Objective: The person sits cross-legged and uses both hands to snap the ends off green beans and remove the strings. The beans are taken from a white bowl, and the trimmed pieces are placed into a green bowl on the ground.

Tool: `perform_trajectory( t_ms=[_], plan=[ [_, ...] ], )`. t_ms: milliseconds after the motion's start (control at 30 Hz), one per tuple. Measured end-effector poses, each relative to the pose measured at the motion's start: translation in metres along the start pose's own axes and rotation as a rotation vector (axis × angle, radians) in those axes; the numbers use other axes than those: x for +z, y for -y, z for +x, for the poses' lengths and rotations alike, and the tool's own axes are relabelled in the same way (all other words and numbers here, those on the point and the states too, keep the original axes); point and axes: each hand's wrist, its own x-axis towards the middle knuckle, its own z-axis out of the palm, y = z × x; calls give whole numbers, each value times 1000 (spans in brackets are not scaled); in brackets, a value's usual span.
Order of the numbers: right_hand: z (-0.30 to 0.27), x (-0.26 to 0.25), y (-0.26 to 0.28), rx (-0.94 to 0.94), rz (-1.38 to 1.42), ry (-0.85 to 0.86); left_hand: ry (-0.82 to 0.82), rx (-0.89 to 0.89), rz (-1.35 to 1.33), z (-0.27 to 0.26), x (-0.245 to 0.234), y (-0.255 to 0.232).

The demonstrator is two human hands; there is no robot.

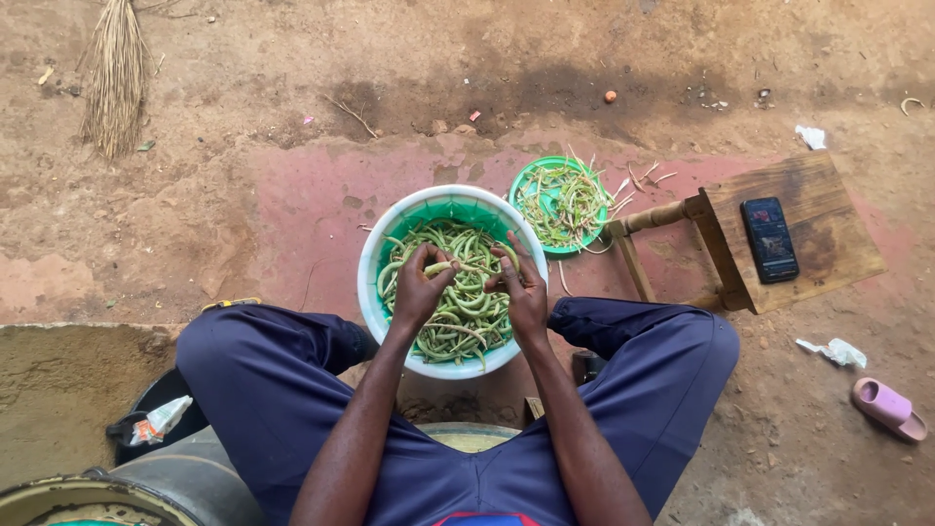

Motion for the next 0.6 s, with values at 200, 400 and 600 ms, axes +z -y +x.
perform_trajectory(
  t_ms=[200, 400, 600],
  plan=[
    [-9, 13, 23, -69, -370, 0, -43, -65, -88, -7, 4, -21],
    [-14, 15, -8, -37, -257, 24, -1, -68, -87, -10, 10, -7],
    [-16, 21, 11, -60, -220, 101, 43, -58, -63, -11, 15, -7]
  ],
)
